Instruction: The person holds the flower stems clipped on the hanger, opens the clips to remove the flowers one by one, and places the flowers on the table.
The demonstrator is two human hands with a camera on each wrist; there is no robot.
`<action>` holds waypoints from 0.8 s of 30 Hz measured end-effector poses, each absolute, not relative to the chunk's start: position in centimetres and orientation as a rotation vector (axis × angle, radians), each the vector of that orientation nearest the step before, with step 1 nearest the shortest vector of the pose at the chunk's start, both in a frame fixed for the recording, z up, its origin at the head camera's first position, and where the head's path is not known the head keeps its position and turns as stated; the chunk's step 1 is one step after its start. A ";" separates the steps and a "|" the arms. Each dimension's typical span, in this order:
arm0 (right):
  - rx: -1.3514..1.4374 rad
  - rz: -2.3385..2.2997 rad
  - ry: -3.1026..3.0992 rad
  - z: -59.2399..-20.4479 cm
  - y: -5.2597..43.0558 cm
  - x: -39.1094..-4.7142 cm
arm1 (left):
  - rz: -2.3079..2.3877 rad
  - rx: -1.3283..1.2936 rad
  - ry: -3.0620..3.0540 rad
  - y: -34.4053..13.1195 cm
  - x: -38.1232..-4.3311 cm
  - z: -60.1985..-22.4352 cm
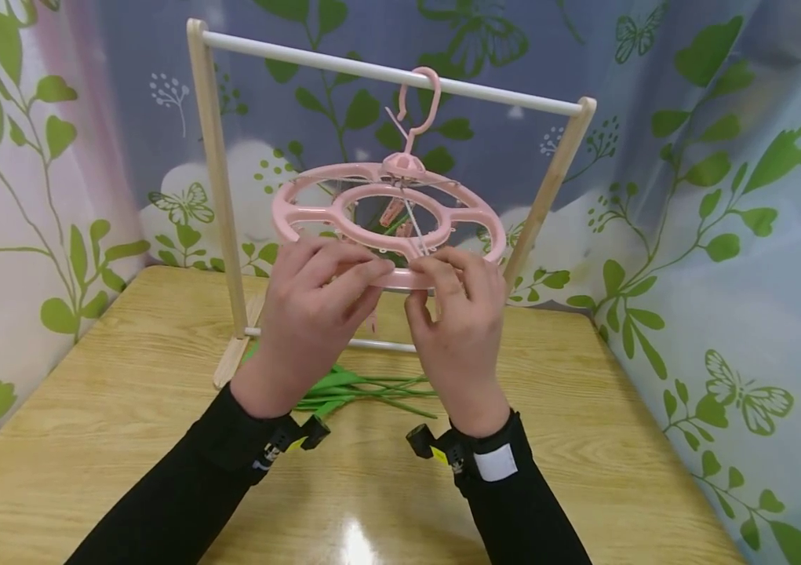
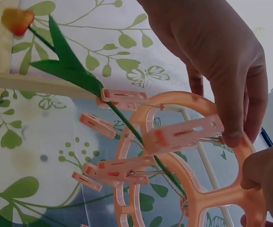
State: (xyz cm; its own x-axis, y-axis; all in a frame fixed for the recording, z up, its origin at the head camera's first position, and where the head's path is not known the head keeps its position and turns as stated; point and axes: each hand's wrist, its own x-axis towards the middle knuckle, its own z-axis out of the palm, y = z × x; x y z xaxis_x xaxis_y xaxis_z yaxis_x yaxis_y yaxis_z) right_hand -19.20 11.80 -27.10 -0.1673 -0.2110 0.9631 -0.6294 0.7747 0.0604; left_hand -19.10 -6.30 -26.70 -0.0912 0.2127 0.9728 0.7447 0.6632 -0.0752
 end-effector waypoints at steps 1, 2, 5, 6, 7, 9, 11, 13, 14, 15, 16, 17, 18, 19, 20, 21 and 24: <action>0.656 0.424 -1.742 -27.1 11.9 -19.3 | -0.535 -0.795 -1.653 -6.4 -19.2 -26.7; 0.651 0.430 -1.749 -27.1 12.1 -19.4 | -0.535 -0.793 -1.666 -6.6 -19.3 -26.7; 0.625 0.484 -1.765 -27.1 12.7 -19.7 | -0.536 -0.783 -1.714 -7.2 -19.6 -26.6; 0.613 0.507 -1.773 -27.1 13.0 -19.8 | -0.533 -0.777 -1.727 -7.5 -19.7 -26.5; 0.603 0.531 -1.777 -27.1 13.2 -19.9 | -0.533 -0.774 -1.736 -7.7 -19.7 -26.5; 0.586 0.563 -1.781 -27.0 13.4 -20.0 | -0.542 -0.771 -1.748 -8.1 -19.8 -26.4; 0.581 0.572 -1.777 -27.0 13.4 -20.0 | -0.539 -0.770 -1.749 -8.2 -19.7 -26.3; 0.587 0.545 -1.767 -26.9 13.3 -19.9 | -0.534 -0.770 -1.743 -8.3 -19.7 -26.2; 0.593 0.526 -1.762 -26.8 13.2 -19.8 | -0.526 -0.767 -1.739 -8.2 -19.7 -26.2; 0.600 0.502 -1.754 -26.8 13.1 -19.7 | -0.517 -0.762 -1.734 -8.2 -19.6 -26.2; 0.613 0.479 -1.743 -26.7 12.9 -19.6 | -0.511 -0.759 -1.725 -8.0 -19.6 -26.2; 0.625 0.449 -1.737 -26.7 12.7 -19.4 | -0.506 -0.756 -1.716 -7.9 -19.5 -26.2; 0.637 0.421 -1.733 -26.6 12.5 -19.3 | -0.504 -0.755 -1.705 -7.6 -19.4 -26.3; 0.649 0.398 -1.727 -26.6 12.3 -19.2 | -0.497 -0.754 -1.696 -7.4 -19.3 -26.4; 0.664 0.383 -1.722 -26.6 12.2 -19.0 | -0.493 -0.754 -1.689 -7.1 -19.2 -26.4; 0.677 0.371 -1.718 -26.6 11.9 -18.9 | -0.492 -0.760 -1.684 -6.8 -19.1 -26.5; 0.702 0.362 -1.715 -26.6 11.6 -18.7 | -0.492 -0.779 -1.679 -6.3 -18.9 -26.6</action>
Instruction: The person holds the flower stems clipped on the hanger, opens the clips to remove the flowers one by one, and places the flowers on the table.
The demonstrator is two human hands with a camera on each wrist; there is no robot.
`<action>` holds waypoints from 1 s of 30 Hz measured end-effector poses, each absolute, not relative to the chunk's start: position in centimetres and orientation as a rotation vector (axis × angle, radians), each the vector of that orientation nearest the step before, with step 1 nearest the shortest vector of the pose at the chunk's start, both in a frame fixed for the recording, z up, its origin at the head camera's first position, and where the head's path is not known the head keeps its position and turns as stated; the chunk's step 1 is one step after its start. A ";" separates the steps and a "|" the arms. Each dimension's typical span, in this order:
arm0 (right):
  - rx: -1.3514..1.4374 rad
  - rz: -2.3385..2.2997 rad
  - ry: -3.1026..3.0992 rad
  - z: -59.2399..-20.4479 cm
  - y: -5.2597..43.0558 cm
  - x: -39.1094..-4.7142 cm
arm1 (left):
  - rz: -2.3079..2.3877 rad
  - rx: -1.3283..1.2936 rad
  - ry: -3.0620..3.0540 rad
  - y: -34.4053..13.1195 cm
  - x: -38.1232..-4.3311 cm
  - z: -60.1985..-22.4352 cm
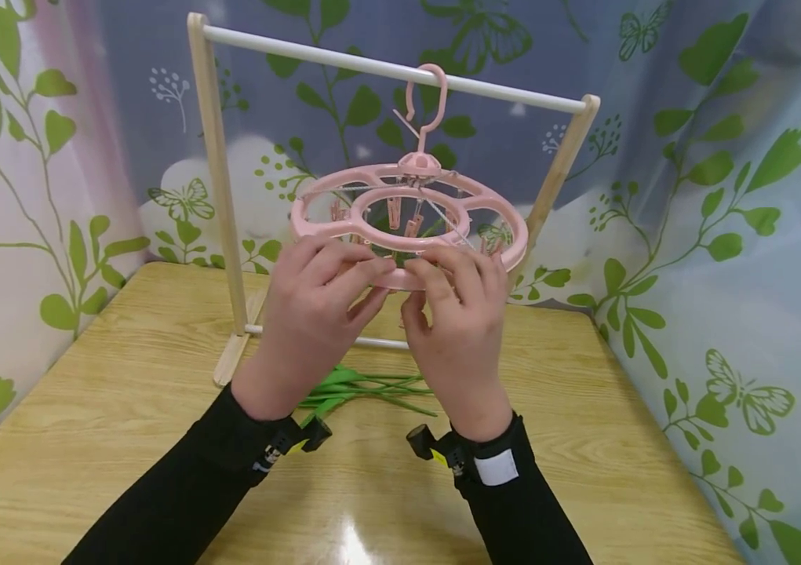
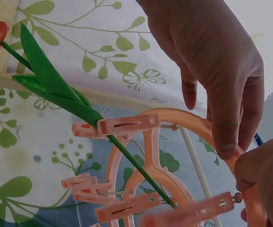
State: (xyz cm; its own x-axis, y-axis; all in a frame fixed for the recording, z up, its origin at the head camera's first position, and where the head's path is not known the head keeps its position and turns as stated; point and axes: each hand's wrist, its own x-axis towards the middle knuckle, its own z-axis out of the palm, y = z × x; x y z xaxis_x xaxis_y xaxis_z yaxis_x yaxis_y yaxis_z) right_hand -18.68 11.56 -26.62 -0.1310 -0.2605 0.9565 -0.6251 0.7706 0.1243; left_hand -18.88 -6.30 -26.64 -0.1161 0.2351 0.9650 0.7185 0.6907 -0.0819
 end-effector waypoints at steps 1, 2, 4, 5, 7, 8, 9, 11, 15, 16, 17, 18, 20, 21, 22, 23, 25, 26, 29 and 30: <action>0.705 0.372 -1.715 -26.6 11.5 -18.7 | -0.497 -0.789 -1.682 -6.3 -18.9 -26.6; 0.709 0.382 -1.719 -26.6 11.5 -18.7 | -0.505 -0.798 -1.686 -6.3 -18.9 -26.6; 0.712 0.411 -1.729 -26.7 11.7 -18.8 | -0.517 -0.807 -1.694 -6.5 -19.0 -26.5; 0.716 0.434 -1.733 -26.7 11.9 -18.9 | -0.524 -0.808 -1.699 -6.7 -19.2 -26.4; 0.723 0.468 -1.746 -26.8 12.3 -19.2 | -0.536 -0.804 -1.713 -7.2 -19.5 -26.3; 0.727 0.482 -1.752 -26.8 12.5 -19.3 | -0.540 -0.798 -1.721 -7.5 -19.6 -26.3; 0.729 0.494 -1.758 -26.9 12.6 -19.5 | -0.546 -0.791 -1.729 -7.8 -19.8 -26.2; 0.727 0.514 -1.770 -26.9 13.0 -19.8 | -0.557 -0.768 -1.744 -8.3 -20.1 -26.2; 0.702 0.523 -1.790 -27.0 13.3 -20.3 | -0.552 -0.730 -1.771 -8.9 -20.4 -26.3; 0.694 0.522 -1.790 -27.1 13.2 -20.4 | -0.544 -0.723 -1.772 -8.9 -20.4 -26.3; 0.689 0.520 -1.787 -27.1 13.1 -20.3 | -0.537 -0.722 -1.771 -8.9 -20.4 -26.3; 0.686 0.511 -1.781 -27.1 13.0 -20.3 | -0.527 -0.723 -1.769 -8.9 -20.3 -26.2; 0.692 0.492 -1.759 -27.1 12.5 -20.1 | -0.511 -0.732 -1.747 -8.6 -20.2 -26.1; 0.701 0.479 -1.746 -27.2 12.2 -20.0 | -0.497 -0.738 -1.735 -8.3 -20.0 -26.1; 0.714 0.469 -1.733 -27.2 11.9 -19.9 | -0.485 -0.745 -1.722 -8.1 -19.9 -26.1; 0.729 0.456 -1.722 -27.2 11.6 -19.8 | -0.475 -0.756 -1.711 -7.8 -19.8 -26.1; 0.757 0.438 -1.706 -27.4 11.1 -19.6 | -0.459 -0.777 -1.695 -7.3 -19.5 -26.1; 0.768 0.433 -1.704 -27.5 11.0 -19.5 | -0.452 -0.783 -1.692 -7.1 -19.4 -26.2; 0.786 0.434 -1.708 -27.7 10.7 -19.4 | -0.451 -0.795 -1.701 -6.8 -19.2 -26.4; 0.788 0.437 -1.709 -27.7 10.8 -19.4 | -0.456 -0.797 -1.708 -6.8 -19.3 -26.5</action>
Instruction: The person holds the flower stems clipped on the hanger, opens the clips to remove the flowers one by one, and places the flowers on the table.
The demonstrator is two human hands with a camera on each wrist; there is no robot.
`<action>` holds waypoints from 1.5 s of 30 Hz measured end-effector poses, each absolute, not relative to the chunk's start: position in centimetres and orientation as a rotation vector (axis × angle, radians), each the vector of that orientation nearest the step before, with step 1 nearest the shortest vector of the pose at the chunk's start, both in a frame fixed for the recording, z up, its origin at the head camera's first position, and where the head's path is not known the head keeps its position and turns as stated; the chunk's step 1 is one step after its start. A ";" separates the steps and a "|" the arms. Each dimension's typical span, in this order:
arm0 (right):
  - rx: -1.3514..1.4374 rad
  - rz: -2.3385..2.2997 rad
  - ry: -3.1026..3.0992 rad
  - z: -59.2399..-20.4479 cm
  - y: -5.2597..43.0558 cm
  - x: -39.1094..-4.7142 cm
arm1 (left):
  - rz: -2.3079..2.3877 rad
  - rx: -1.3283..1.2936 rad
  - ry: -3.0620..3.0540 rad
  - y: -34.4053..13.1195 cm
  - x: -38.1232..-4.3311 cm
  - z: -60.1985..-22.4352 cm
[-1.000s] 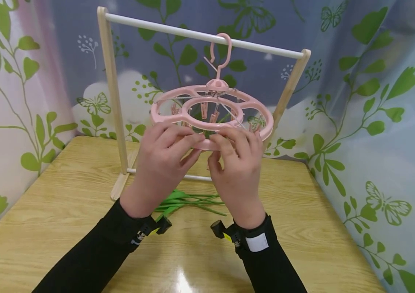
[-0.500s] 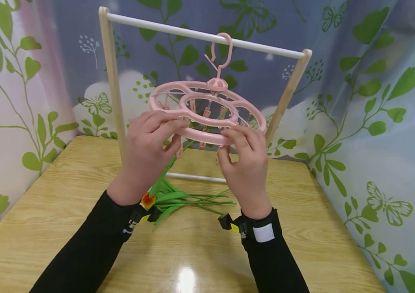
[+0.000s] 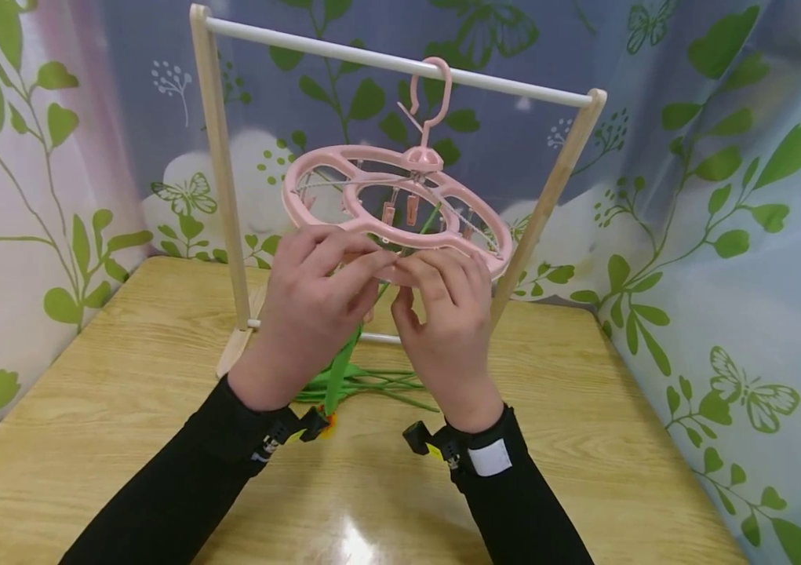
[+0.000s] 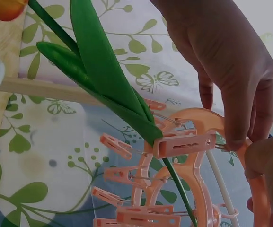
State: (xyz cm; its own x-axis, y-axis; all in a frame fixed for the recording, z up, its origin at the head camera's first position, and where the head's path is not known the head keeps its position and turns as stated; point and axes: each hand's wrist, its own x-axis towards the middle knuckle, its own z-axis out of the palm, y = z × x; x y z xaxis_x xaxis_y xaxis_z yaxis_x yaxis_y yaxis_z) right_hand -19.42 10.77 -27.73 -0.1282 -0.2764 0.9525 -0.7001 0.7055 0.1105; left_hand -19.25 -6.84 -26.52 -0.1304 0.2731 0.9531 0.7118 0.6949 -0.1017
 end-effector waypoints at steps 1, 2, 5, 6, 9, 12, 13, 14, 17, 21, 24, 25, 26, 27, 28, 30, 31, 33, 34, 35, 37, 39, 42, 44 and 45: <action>0.789 0.442 -1.707 -27.7 10.8 -19.5 | -0.461 -0.799 -1.713 -6.9 -19.3 -26.6; 0.789 0.444 -1.708 -27.7 10.9 -19.5 | -0.468 -0.803 -1.720 -7.0 -19.4 -26.6; 0.785 0.445 -1.706 -27.6 11.3 -19.8 | -0.495 -0.815 -1.746 -7.6 -19.9 -26.7; 0.780 0.446 -1.708 -27.6 11.5 -19.9 | -0.507 -0.816 -1.755 -7.9 -20.1 -26.7; 0.760 0.456 -1.716 -27.4 12.0 -20.2 | -0.537 -0.812 -1.783 -8.5 -20.6 -26.6; 0.747 0.481 -1.725 -27.3 12.3 -20.4 | -0.547 -0.806 -1.805 -9.0 -20.9 -26.6; 0.747 0.491 -1.726 -27.3 12.4 -20.5 | -0.542 -0.804 -1.811 -9.0 -20.9 -26.6; 0.749 0.500 -1.730 -27.2 12.4 -20.5 | -0.539 -0.801 -1.813 -9.1 -20.9 -26.7; 0.754 0.519 -1.726 -27.2 12.4 -20.5 | -0.520 -0.796 -1.804 -9.0 -20.8 -26.6; 0.745 0.511 -1.716 -27.3 12.2 -20.4 | -0.494 -0.796 -1.755 -8.4 -20.3 -26.3; 0.749 0.493 -1.724 -27.4 11.9 -20.1 | -0.481 -0.801 -1.724 -7.8 -19.8 -26.2; 0.751 0.489 -1.727 -27.4 11.8 -20.0 | -0.481 -0.802 -1.720 -7.7 -19.7 -26.2; 0.754 0.485 -1.731 -27.4 11.8 -20.0 | -0.485 -0.804 -1.720 -7.5 -19.6 -26.2; 0.757 0.483 -1.736 -27.5 11.7 -19.9 | -0.486 -0.801 -1.726 -7.5 -19.5 -26.3; 0.758 0.482 -1.740 -27.5 11.7 -19.9 | -0.491 -0.798 -1.734 -7.4 -19.4 -26.3; 0.755 0.481 -1.746 -27.6 11.7 -19.8 | -0.504 -0.791 -1.752 -7.4 -19.2 -26.4; 0.753 0.481 -1.748 -27.6 11.7 -19.8 | -0.513 -0.790 -1.757 -7.4 -19.1 -26.3; 0.748 0.475 -1.753 -27.7 11.7 -19.8 | -0.525 -0.788 -1.762 -7.5 -18.6 -26.1; 0.747 0.475 -1.754 -27.7 11.6 -19.8 | -0.531 -0.791 -1.762 -7.5 -18.2 -25.9; 0.745 0.475 -1.754 -27.6 11.6 -19.7 | -0.538 -0.795 -1.769 -7.5 -17.8 -25.7; 0.739 0.470 -1.755 -27.5 11.6 -19.7 | -0.537 -0.808 -1.824 -7.5 -16.9 -25.2; 0.734 0.468 -1.758 -27.4 11.6 -19.7 | -0.507 -0.816 -1.956 -7.6 -16.1 -25.1; 0.730 0.467 -1.767 -27.4 11.6 -19.7 | -0.414 -0.800 -2.261 -7.6 -15.2 -25.3; 0.727 0.470 -1.773 -27.4 11.6 -19.7 | -0.333 -0.757 -2.459 -7.4 -15.1 -25.7; 0.726 0.470 -1.776 -27.5 11.6 -19.7 | -0.296 -0.730 -2.531 -7.3 -15.2 -26.0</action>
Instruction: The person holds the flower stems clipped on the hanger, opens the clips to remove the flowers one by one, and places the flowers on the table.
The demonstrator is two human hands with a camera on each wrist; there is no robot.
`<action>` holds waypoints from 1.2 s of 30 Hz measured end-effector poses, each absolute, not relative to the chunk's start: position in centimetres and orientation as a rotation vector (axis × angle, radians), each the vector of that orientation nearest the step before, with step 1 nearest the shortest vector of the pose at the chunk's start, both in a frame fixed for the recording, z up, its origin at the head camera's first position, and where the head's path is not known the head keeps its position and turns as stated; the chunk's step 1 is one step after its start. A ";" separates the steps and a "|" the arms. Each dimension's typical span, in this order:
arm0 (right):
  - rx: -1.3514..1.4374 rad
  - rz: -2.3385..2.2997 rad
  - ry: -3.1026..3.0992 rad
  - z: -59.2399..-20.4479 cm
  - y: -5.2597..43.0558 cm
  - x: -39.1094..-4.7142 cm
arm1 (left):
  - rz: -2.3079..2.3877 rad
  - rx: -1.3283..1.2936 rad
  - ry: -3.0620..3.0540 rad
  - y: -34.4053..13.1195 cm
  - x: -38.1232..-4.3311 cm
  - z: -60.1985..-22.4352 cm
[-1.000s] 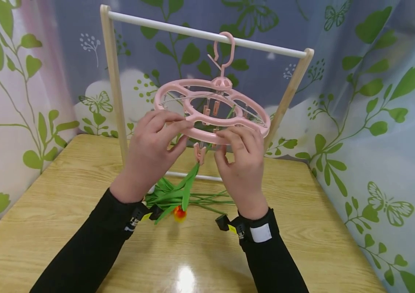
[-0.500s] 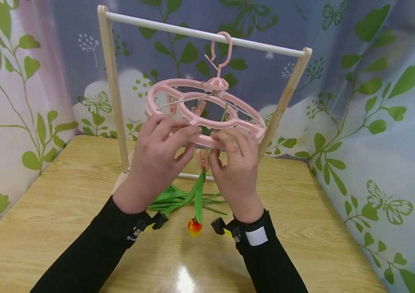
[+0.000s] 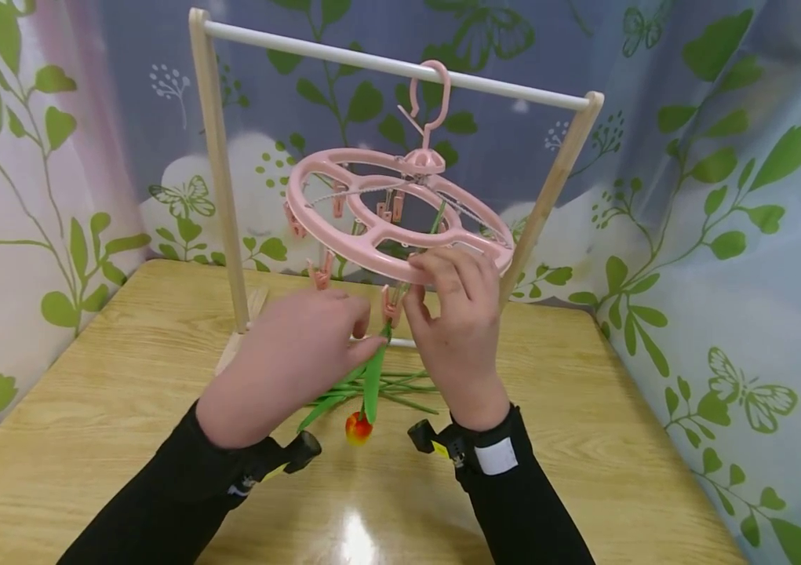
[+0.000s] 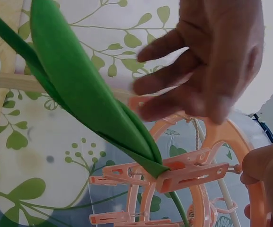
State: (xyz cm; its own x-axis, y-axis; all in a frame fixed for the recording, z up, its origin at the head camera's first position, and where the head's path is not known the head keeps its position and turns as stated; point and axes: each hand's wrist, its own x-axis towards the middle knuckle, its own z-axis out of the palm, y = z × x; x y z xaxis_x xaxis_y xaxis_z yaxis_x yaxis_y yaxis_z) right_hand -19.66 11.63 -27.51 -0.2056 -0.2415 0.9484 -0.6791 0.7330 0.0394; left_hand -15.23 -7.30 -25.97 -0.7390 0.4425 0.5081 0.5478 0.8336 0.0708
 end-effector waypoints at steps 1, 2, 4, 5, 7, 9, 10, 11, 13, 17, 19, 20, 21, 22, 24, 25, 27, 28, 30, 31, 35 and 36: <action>0.724 0.470 -1.779 -27.6 11.6 -19.6 | -0.268 -0.705 -2.589 -7.1 -15.4 -26.2; 0.721 0.472 -1.780 -27.7 11.7 -19.6 | -0.251 -0.684 -2.628 -6.9 -15.7 -26.5; 0.714 0.472 -1.782 -27.8 11.7 -19.6 | -0.241 -0.655 -2.686 -6.3 -16.2 -27.0; 0.711 0.471 -1.784 -27.9 11.7 -19.6 | -0.249 -0.651 -2.701 -6.1 -16.4 -27.2; 0.708 0.470 -1.783 -28.0 11.6 -19.6 | -0.284 -0.652 -2.733 -5.6 -16.8 -27.5; 0.707 0.471 -1.779 -28.0 11.6 -19.6 | -0.323 -0.650 -2.755 -5.3 -17.0 -27.6; 0.709 0.472 -1.776 -27.9 11.5 -19.6 | -0.338 -0.650 -2.763 -5.3 -17.1 -27.6; 0.711 0.473 -1.773 -27.9 11.5 -19.6 | -0.350 -0.653 -2.767 -5.2 -17.2 -27.6; 0.718 0.477 -1.769 -27.7 11.4 -19.6 | -0.365 -0.657 -2.763 -5.3 -17.3 -27.6; 0.731 0.482 -1.774 -27.4 11.2 -19.6 | -0.397 -0.685 -2.738 -5.4 -17.3 -27.6; 0.733 0.481 -1.781 -27.4 11.1 -19.6 | -0.407 -0.699 -2.721 -5.5 -17.3 -27.7; 0.732 0.480 -1.783 -27.4 11.1 -19.6 | -0.410 -0.707 -2.717 -5.5 -17.2 -27.6; 0.731 0.477 -1.786 -27.4 11.1 -19.6 | -0.415 -0.716 -2.711 -5.6 -17.1 -27.6; 0.730 0.475 -1.789 -27.3 11.1 -19.6 | -0.420 -0.725 -2.704 -5.6 -17.0 -27.6; 0.725 0.476 -1.792 -27.4 11.1 -19.6 | -0.427 -0.745 -2.693 -5.8 -16.8 -27.5; 0.723 0.476 -1.791 -27.4 11.1 -19.6 | -0.433 -0.755 -2.692 -5.8 -16.6 -27.4; 0.720 0.474 -1.793 -27.5 11.1 -19.6 | -0.447 -0.776 -2.691 -6.1 -16.3 -27.2; 0.719 0.472 -1.793 -27.6 11.1 -19.6 | -0.451 -0.787 -2.695 -6.2 -16.1 -27.1; 0.716 0.467 -1.793 -27.7 11.1 -19.5 | -0.454 -0.805 -2.711 -6.5 -15.7 -26.9; 0.716 0.463 -1.793 -27.7 11.1 -19.5 | -0.447 -0.812 -2.719 -6.6 -15.5 -26.8; 0.713 0.462 -1.796 -27.8 11.1 -19.6 | -0.428 -0.837 -2.740 -7.0 -14.9 -26.2; 0.713 0.464 -1.796 -27.9 11.1 -19.6 | -0.420 -0.844 -2.737 -7.1 -14.8 -26.1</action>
State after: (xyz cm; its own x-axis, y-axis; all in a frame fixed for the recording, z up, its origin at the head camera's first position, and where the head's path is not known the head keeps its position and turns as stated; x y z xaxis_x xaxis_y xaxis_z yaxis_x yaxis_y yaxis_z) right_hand -19.60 11.13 -27.86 -0.2241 -0.2420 0.9440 -0.6688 0.7428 0.0317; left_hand -14.82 -7.06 -26.10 -0.8024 0.5076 0.3139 0.5784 0.7910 0.1993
